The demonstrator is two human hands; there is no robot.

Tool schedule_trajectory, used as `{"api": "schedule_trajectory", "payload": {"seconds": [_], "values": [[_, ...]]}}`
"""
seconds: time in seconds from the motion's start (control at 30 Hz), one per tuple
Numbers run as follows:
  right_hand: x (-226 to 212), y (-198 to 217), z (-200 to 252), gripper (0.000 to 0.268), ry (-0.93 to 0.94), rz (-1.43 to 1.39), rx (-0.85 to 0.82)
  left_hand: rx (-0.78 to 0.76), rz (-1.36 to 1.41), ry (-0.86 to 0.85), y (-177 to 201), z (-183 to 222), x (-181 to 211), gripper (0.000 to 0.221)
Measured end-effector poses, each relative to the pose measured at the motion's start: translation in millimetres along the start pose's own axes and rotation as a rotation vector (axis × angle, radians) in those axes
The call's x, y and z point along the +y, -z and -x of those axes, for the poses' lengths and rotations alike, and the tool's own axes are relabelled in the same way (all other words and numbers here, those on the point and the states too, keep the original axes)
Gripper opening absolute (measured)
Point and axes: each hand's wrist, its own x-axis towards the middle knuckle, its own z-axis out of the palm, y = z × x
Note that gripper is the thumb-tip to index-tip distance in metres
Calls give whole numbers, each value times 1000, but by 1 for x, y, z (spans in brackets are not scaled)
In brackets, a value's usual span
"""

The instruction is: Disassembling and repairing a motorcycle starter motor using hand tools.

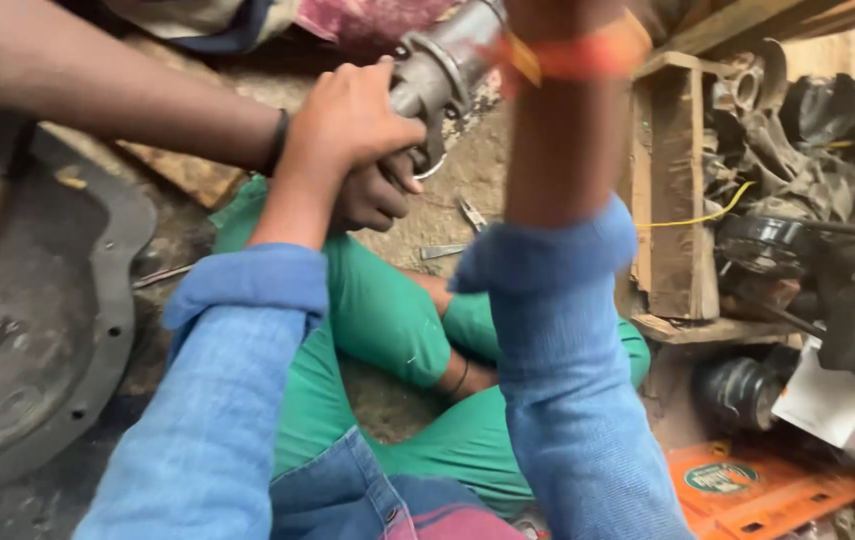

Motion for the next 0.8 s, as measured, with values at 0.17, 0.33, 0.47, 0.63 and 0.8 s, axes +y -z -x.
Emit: {"api": "schedule_trajectory", "payload": {"seconds": [0.17,0.33,0.47,0.63,0.8], "values": [[-24,58,21,33,135,-207,156,-18,-33,23,3,2,5,59],[51,197,184,46,-510,-137,1013,48,-32,82,-6,0,3,67],[135,282,273,32,-786,-181,1223,47,4,122,-8,6,6,63],[197,295,304,67,-766,1421,621,228,-69,114,-27,2,-7,70],[132,182,280,76,-639,1576,355,195,-33,101,-20,-7,-2,88]]}}
